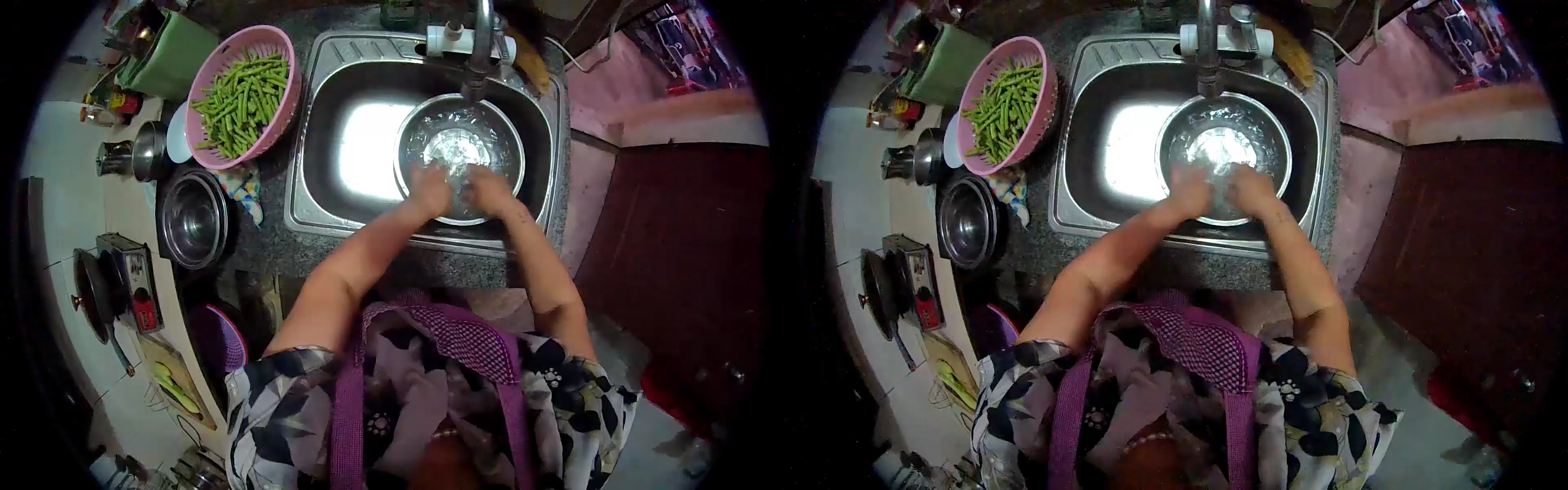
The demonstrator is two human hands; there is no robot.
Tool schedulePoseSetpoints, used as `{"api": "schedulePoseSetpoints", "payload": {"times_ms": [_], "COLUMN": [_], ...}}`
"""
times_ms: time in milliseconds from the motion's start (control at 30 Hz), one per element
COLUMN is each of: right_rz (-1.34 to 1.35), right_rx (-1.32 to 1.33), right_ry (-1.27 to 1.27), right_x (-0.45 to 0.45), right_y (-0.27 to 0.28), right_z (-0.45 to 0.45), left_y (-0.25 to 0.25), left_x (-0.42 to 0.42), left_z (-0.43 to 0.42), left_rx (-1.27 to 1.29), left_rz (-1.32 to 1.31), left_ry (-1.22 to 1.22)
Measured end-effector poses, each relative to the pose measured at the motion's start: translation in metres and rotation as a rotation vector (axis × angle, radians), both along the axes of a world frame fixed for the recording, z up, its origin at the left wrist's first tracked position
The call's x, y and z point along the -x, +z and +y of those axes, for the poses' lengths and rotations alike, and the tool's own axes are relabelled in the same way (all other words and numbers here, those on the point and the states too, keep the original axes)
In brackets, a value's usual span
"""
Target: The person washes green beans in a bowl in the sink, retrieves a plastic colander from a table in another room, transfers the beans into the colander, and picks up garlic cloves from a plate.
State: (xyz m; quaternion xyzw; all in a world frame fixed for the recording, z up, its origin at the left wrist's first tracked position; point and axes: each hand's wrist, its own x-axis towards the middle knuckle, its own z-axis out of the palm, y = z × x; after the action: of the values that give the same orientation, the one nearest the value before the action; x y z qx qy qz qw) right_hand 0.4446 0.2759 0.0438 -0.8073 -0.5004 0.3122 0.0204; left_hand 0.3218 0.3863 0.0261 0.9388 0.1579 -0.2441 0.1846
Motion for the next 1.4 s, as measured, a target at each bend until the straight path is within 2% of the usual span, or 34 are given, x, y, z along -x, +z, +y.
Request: {"api": "schedulePoseSetpoints", "payload": {"times_ms": [33,100,167,233,267,300,367,400,433,467,500,600,633,700,733,767,800,833,867,900,933,1033,1067,1167,1233,1300,1367,1400], "right_rz": [-0.120,-0.177,-0.211,-0.258,-0.287,-0.316,-0.160,-0.123,-0.085,-0.113,-0.044,0.107,0.178,0.320,0.242,0.253,0.200,0.140,0.126,0.111,0.097,-0.113,-0.161,-0.286,-0.320,-0.352,-0.368,-0.367], "right_rx": [-0.110,-0.339,-0.354,-0.346,-0.351,-0.356,-0.292,-0.217,-0.142,-0.214,-0.315,-0.627,-0.656,-0.710,-0.754,-0.772,-0.725,-0.685,-0.733,-0.782,-0.830,-0.981,-1.036,-1.115,-1.074,-1.114,-1.162,-1.143], "right_ry": [-0.043,-0.276,-0.357,-0.374,-0.372,-0.370,-0.587,-0.668,-0.748,-0.667,-0.722,-0.814,-0.813,-0.809,-0.751,-0.704,-0.668,-0.632,-0.565,-0.498,-0.430,0.008,0.128,0.426,0.553,0.552,0.524,0.484], "right_x": [-0.018,-0.036,-0.048,-0.051,-0.052,-0.053,-0.052,-0.055,-0.057,-0.068,-0.072,-0.058,-0.059,-0.059,-0.048,-0.051,-0.040,-0.032,-0.025,-0.018,-0.013,0.012,0.019,0.036,0.044,0.050,0.054,0.057], "right_y": [-0.014,-0.003,-0.005,-0.019,-0.031,-0.043,-0.038,-0.033,-0.028,-0.037,-0.040,0.006,0.015,0.034,0.060,0.062,0.084,0.108,0.116,0.122,0.128,0.161,0.167,0.182,0.188,0.190,0.185,0.184], "right_z": [-0.011,-0.027,-0.039,-0.045,-0.044,-0.043,-0.032,-0.029,-0.024,-0.029,-0.028,-0.012,-0.013,-0.017,-0.011,-0.016,-0.016,-0.018,-0.023,-0.028,-0.032,-0.039,-0.040,-0.045,-0.048,-0.042,-0.036,-0.034], "left_y": [0.016,-0.022,0.001,0.012,0.003,-0.007,-0.023,-0.031,-0.036,-0.042,-0.048,-0.065,-0.079,-0.084,-0.098,-0.119,-0.109,-0.098,-0.037,-0.001,-0.026,-0.017,-0.021,-0.015,0.066,0.092,0.109,0.124], "left_x": [0.004,0.020,0.025,0.029,0.032,0.034,0.036,0.038,0.036,0.034,0.031,0.034,0.037,0.030,0.030,0.028,0.027,0.025,0.021,0.019,0.022,0.039,0.043,0.088,0.122,0.155,0.183,0.190], "left_z": [0.007,0.018,0.028,0.040,0.041,0.044,0.051,0.050,0.058,0.058,0.059,0.077,0.070,0.056,0.056,0.059,0.058,0.058,0.049,0.045,0.049,0.063,0.062,0.082,0.069,0.076,0.096,0.107], "left_rx": [-0.011,0.005,-0.175,-0.121,-0.193,-0.110,0.059,0.120,0.291,0.263,0.235,0.394,0.359,0.528,0.541,0.551,0.673,0.792,1.027,1.267,1.270,1.054,1.071,1.969,1.513,1.741,1.914,1.857], "left_rz": [0.002,-0.327,-0.563,-0.664,-0.645,-0.554,-0.379,-0.375,-0.392,-0.391,-0.390,-0.109,-0.228,-0.350,-0.352,-0.350,-0.369,-0.386,-0.426,-0.466,-0.481,-0.378,-0.388,-0.541,-0.868,-1.129,-1.357,-1.427], "left_ry": [0.067,0.317,0.444,0.629,0.705,0.776,0.899,0.884,0.863,0.934,1.003,1.026,1.084,1.171,1.020,0.869,0.941,1.017,1.312,1.604,1.517,1.207,1.223,1.469,1.445,1.633,1.582,1.756]}}
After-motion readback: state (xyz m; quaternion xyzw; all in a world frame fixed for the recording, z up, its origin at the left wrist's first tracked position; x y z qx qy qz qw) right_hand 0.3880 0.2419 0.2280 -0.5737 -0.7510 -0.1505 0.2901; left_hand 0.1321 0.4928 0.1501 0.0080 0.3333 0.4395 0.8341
